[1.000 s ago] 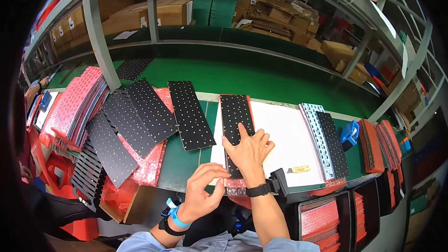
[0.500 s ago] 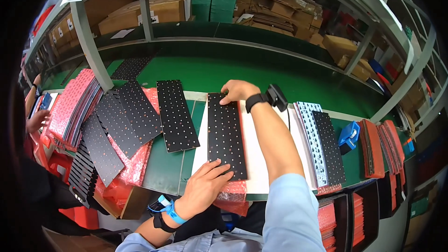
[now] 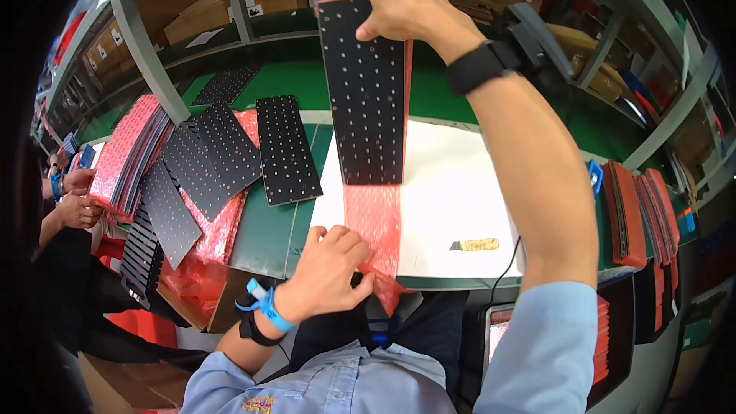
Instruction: The person pulls bubble wrap from under the table, places a circuit board on it, and wraps the board. They secure the wrap with tape, stack the wrapped boards, and eventually place the stack into a black bin.
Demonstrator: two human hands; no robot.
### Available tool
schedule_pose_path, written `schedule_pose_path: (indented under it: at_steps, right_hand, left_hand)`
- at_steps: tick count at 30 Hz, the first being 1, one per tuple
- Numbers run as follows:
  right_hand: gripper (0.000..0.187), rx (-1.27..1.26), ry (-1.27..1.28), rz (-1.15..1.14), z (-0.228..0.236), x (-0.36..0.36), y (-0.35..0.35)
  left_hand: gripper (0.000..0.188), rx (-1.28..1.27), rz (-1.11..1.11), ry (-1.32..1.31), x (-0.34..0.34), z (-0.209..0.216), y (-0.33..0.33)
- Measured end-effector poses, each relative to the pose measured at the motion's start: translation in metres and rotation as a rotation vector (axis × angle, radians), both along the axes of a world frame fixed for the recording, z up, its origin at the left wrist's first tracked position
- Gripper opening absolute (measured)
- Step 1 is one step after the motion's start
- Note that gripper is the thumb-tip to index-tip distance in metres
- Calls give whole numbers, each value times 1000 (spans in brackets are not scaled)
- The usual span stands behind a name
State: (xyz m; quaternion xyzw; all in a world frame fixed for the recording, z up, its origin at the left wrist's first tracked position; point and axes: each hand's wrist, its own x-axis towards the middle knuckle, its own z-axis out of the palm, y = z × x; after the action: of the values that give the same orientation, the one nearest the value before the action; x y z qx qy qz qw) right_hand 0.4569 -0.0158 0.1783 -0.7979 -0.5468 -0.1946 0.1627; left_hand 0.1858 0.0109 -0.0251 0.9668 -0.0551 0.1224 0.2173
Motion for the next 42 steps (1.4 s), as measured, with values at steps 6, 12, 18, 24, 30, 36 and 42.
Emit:
schedule_pose_path:
  at_steps: [6,12,18,24,30,36,42]
  right_hand:
    - [33,55,3,12,13,-114,-49]
    - [17,351,-561,123,-34,-110,-71]
    - [27,251,-483,141,-70,-134,-102]
    - [24,169,-285,109,-134,-130,-134]
    - [25,250,-283,75,-107,-118,-120]
    - [26,288,-275,76,-93,-120,-140]
    - [25,267,-341,133,-92,-150,-138]
  left_hand:
    - [15,277,-345,356,16,30,-5]
    - [12,211,-540,228,-1,11,-28]
    - [13,190,-671,347,-56,-48,-52]
    - [29,-278,-16,-129,-65,-4,-41]
    - [29,-45,433,-21,3,0,-35]
    - [21,-1859,206,5,-43,-34,-67]
    - [27,-702,511,221,-76,-160,-42]
